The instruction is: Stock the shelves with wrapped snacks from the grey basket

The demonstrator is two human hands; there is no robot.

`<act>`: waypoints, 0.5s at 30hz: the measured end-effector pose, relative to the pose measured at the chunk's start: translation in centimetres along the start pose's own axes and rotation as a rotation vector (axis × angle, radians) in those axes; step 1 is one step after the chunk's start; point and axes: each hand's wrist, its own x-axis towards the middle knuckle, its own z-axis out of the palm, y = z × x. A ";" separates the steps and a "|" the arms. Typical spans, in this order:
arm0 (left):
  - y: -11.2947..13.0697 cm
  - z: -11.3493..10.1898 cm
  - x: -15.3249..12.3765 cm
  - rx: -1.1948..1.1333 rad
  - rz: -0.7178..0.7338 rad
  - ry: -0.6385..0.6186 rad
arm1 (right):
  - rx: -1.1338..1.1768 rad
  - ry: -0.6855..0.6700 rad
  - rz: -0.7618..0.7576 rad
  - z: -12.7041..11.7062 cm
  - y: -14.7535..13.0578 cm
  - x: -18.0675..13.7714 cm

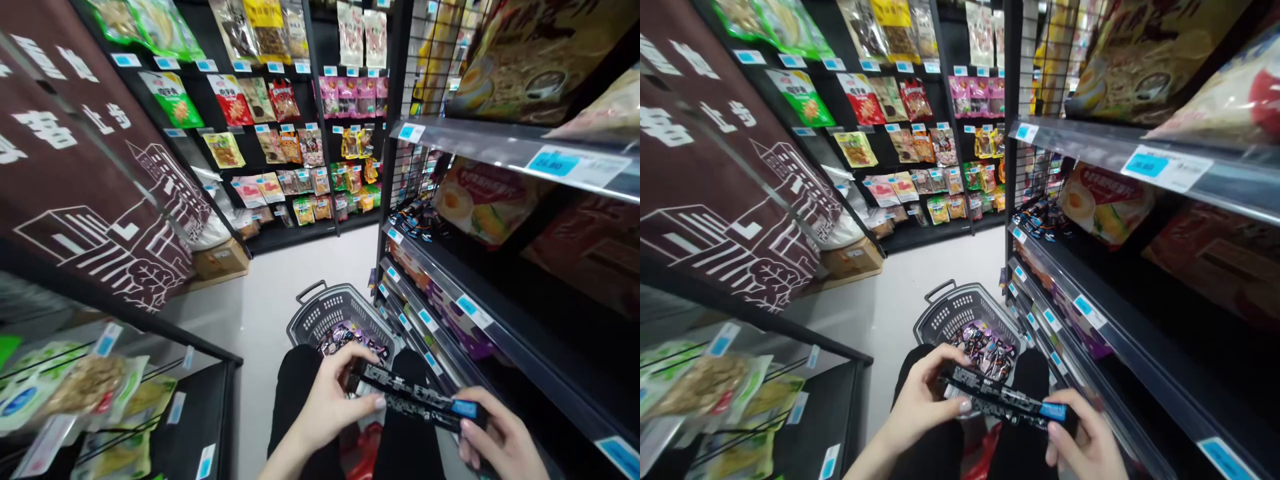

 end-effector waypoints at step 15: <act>-2.8 0.2 -2.3 0.216 -0.114 -0.019 | -0.145 0.032 -0.125 1.9 5.3 0.7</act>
